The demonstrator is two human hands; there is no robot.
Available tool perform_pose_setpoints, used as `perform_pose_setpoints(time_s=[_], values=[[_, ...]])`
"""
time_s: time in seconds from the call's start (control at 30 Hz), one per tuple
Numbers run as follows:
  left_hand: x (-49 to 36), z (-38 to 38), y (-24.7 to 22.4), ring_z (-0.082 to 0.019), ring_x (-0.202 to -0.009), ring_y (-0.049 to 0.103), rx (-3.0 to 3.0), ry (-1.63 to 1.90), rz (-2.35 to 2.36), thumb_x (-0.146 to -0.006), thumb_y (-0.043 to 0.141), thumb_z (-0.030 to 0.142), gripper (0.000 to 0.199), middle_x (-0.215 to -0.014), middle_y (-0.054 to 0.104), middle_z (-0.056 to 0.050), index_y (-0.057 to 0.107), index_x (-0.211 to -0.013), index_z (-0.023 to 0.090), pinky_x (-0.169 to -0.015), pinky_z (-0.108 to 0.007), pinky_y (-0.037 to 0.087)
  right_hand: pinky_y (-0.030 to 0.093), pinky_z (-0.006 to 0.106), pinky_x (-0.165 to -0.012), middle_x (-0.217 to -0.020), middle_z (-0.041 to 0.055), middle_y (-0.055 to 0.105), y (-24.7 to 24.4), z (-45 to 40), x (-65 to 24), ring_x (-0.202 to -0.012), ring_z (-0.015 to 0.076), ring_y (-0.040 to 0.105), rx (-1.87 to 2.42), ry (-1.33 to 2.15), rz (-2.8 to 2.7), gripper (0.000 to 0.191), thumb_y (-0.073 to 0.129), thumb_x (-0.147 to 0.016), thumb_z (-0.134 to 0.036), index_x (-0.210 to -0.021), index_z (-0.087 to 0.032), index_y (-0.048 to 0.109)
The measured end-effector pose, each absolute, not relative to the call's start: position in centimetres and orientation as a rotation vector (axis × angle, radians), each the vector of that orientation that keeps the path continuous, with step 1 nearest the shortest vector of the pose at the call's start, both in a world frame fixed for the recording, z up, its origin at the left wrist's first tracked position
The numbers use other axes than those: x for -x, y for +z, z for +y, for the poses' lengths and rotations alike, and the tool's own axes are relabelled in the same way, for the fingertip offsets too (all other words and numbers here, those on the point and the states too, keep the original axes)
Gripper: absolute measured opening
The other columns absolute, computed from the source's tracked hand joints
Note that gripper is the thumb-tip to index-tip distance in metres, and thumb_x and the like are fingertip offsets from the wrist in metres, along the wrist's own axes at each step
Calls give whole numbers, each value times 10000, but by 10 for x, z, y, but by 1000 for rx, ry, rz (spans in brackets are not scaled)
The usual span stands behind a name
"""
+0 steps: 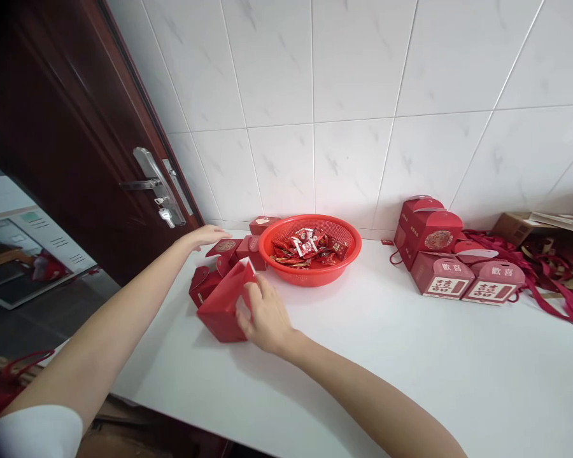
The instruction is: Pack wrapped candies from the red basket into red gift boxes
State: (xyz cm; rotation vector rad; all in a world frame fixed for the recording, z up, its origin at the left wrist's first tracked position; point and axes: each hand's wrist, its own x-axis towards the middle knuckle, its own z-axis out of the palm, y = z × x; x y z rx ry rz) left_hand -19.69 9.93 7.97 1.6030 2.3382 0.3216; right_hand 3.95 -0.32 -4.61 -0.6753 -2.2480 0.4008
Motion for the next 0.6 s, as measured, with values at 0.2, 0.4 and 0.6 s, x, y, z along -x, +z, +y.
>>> perform_pose_setpoints(time_s=[0.2,0.4,0.6], values=[[180,95,99,-253,-987,685,-1539,407,2306,-698,707,562,433,-1038,734,-97,697,-940,203,-780,-303,541,482,518,-994,-1307,188,546,-45,15,-42,-1233,315,543,818,789,-2024,508,607,-880,-417,-1301,-182,447],[153,79,128,-245,-951,700,-1572,3,2047,-667,727,567,390,-967,749,-106,677,-780,197,-784,-289,550,530,412,-800,-1094,113,623,-40,16,-40,-948,246,627,973,1019,-1882,327,597,-875,-479,-1023,-194,538],[125,75,160,-262,-1050,671,-1677,-58,1923,-658,697,599,419,-1053,740,-88,700,-864,234,-765,-269,558,469,286,-671,-761,13,636,-29,17,-44,-708,156,577,921,1044,-1854,253,640,-851,-345,-693,-214,491]])
